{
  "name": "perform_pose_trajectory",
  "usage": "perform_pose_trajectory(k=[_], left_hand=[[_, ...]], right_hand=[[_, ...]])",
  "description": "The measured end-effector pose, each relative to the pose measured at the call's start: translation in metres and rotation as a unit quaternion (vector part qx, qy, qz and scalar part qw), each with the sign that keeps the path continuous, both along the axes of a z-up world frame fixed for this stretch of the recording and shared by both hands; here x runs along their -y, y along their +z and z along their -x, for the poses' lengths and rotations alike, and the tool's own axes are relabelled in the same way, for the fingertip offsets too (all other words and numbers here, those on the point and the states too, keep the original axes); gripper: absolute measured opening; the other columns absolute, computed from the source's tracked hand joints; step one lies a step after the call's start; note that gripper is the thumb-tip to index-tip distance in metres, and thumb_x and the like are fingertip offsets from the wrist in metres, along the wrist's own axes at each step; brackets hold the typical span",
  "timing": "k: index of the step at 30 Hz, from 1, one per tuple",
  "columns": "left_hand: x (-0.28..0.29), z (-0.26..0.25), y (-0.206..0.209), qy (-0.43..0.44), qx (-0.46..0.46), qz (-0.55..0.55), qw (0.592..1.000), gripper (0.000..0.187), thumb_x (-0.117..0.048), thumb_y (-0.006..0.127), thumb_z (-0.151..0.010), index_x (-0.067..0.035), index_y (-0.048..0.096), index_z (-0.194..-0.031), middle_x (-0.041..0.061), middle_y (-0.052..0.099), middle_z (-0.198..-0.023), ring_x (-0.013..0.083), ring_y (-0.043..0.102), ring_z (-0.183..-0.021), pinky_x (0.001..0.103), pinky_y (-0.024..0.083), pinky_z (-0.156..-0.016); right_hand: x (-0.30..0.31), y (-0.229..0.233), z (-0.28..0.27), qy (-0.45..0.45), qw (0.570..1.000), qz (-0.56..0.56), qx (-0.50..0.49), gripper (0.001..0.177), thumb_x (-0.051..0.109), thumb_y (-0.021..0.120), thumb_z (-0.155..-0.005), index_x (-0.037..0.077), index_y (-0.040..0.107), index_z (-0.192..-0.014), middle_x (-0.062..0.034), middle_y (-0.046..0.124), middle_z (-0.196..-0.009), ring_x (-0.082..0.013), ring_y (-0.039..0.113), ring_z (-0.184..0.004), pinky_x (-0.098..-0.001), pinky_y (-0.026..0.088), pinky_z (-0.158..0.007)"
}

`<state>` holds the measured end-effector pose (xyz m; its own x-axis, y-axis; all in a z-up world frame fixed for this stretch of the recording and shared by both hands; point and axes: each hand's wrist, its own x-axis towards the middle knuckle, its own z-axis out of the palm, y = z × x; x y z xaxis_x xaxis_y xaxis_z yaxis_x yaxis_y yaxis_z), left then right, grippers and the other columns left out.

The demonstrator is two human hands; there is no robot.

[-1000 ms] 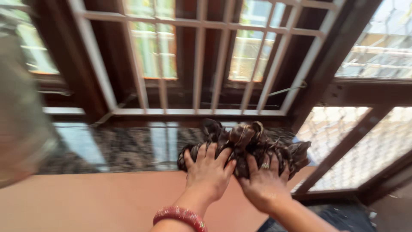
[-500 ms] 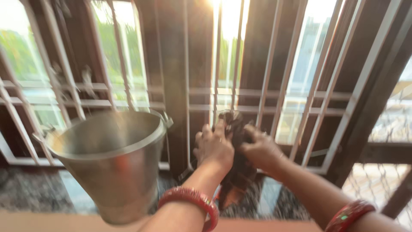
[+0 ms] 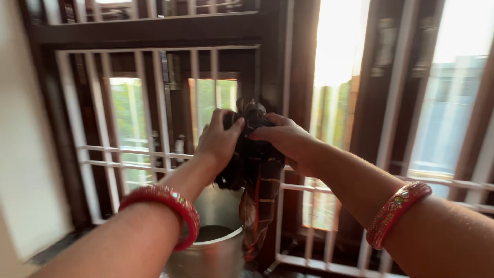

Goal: The person wipes the window panes and the surrounding dark wooden frame with a dark cloth, then rinses and wrings the cloth in a metal bucket before continuing to wipe the frame and the white metal bars.

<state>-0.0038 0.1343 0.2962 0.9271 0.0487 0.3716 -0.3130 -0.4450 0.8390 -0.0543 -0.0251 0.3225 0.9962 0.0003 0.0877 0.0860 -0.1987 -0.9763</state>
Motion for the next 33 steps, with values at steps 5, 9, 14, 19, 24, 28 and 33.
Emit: perform_pose_trajectory(k=[5, 9, 14, 19, 24, 28, 33], left_hand=[[-0.047, -0.042, -0.052, -0.061, -0.252, 0.062, 0.964, 0.06, -0.048, 0.043, -0.095, -0.009, 0.066, -0.135, 0.015, 0.07, -0.135, 0.0259, 0.064, -0.115, 0.044, 0.047, -0.095], [-0.085, -0.071, -0.09, -0.07, -0.319, -0.189, 0.926, 0.05, -0.034, 0.064, -0.084, -0.003, 0.073, -0.122, 0.013, 0.075, -0.118, 0.0268, 0.069, -0.105, 0.042, 0.053, -0.092], [-0.13, -0.115, -0.125, 0.006, -0.242, -0.371, 0.897, 0.036, -0.021, 0.072, -0.077, -0.003, 0.076, -0.108, 0.017, 0.073, -0.105, 0.0288, 0.07, -0.097, 0.042, 0.057, -0.087], [-0.152, -0.11, -0.113, 0.068, -0.302, -0.245, 0.919, 0.037, -0.013, 0.051, -0.089, -0.006, 0.074, -0.116, 0.022, 0.075, -0.114, 0.0435, 0.073, -0.098, 0.056, 0.06, -0.079], [-0.154, -0.098, -0.105, 0.007, -0.381, -0.044, 0.923, 0.067, -0.054, 0.044, -0.099, -0.016, 0.041, -0.153, 0.013, 0.042, -0.159, 0.0349, 0.049, -0.138, 0.06, 0.044, -0.106], [-0.155, -0.079, -0.108, -0.087, -0.38, 0.033, 0.92, 0.078, -0.067, 0.037, -0.091, -0.026, 0.036, -0.158, 0.0, 0.018, -0.17, 0.0263, 0.022, -0.155, 0.065, 0.019, -0.12], [-0.163, -0.08, -0.114, -0.127, -0.355, 0.086, 0.922, 0.081, -0.072, 0.029, -0.09, -0.028, 0.037, -0.157, 0.002, 0.017, -0.17, 0.0331, 0.018, -0.154, 0.064, 0.019, -0.12]], right_hand=[[-0.024, -0.039, -0.069, 0.151, 0.987, 0.039, -0.046, 0.073, 0.017, 0.077, -0.072, 0.017, 0.058, -0.142, -0.0182, 0.075, -0.111, -0.0267, 0.074, -0.094, -0.0364, 0.063, -0.078], [-0.045, -0.075, -0.122, 0.257, 0.912, 0.317, -0.043, 0.081, 0.019, 0.089, -0.069, 0.031, 0.061, -0.144, -0.0041, 0.067, -0.12, -0.0247, 0.065, -0.112, -0.0411, 0.054, -0.095], [-0.096, -0.123, -0.168, 0.362, 0.796, 0.479, 0.071, 0.08, 0.034, 0.082, -0.066, 0.032, 0.06, -0.143, -0.0062, 0.07, -0.132, -0.0252, 0.068, -0.12, -0.039, 0.053, -0.101], [-0.153, -0.157, -0.166, 0.418, 0.577, 0.699, 0.063, 0.097, 0.047, 0.079, -0.061, 0.034, 0.049, -0.152, -0.0172, 0.063, -0.14, -0.0332, 0.06, -0.125, -0.0467, 0.048, -0.102], [-0.194, -0.218, -0.164, 0.522, 0.571, 0.63, 0.064, 0.081, 0.044, 0.074, -0.068, 0.027, 0.054, -0.145, -0.0174, 0.065, -0.135, -0.0319, 0.062, -0.121, -0.0444, 0.05, -0.1], [-0.203, -0.277, -0.182, 0.547, 0.589, 0.591, 0.069, 0.07, 0.041, 0.07, -0.073, 0.022, 0.059, -0.139, -0.0175, 0.067, -0.132, -0.0309, 0.065, -0.118, -0.0425, 0.051, -0.098], [-0.186, -0.346, -0.2, 0.561, 0.618, 0.548, 0.055, 0.057, 0.038, 0.064, -0.08, 0.015, 0.065, -0.132, -0.0177, 0.07, -0.128, -0.0297, 0.067, -0.114, -0.0402, 0.052, -0.096]])
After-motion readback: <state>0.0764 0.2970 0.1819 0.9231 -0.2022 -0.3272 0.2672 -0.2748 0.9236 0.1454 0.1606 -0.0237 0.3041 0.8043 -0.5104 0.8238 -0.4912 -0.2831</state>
